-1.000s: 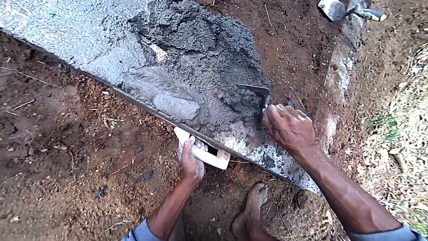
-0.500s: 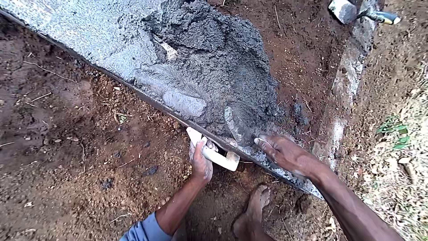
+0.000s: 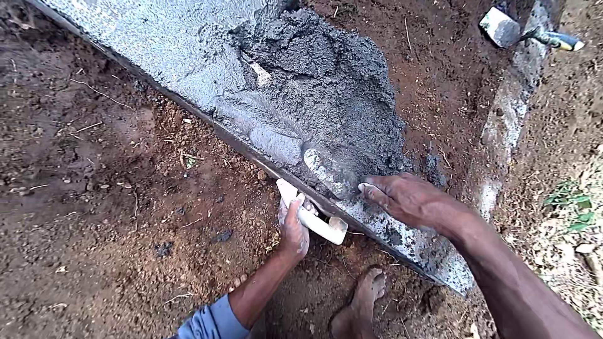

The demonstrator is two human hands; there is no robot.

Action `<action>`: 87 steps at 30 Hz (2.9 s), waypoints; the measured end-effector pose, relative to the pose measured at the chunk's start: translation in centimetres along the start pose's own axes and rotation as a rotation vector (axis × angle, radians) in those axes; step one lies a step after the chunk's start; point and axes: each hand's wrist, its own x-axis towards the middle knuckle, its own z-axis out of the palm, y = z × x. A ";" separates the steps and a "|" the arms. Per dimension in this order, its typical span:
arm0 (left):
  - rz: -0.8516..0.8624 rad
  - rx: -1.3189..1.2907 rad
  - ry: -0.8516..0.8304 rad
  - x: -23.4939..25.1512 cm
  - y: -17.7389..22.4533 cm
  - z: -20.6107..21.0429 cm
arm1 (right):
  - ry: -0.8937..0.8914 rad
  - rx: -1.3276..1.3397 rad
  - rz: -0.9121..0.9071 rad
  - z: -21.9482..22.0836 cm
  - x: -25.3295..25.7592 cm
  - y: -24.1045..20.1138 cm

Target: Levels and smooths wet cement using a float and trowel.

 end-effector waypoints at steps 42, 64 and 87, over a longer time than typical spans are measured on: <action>-0.001 0.038 -0.102 -0.9 -1.6 -0.5 | 1.016 -0.366 0.034 14.6 -3.7 9.6; -0.024 0.059 -0.119 -1.4 -2.6 -0.4 | 0.197 0.161 0.133 6.0 -6.9 4.2; -0.041 0.054 -0.148 -1.6 -2.5 -0.5 | 0.949 -0.169 0.322 16.1 -7.0 9.5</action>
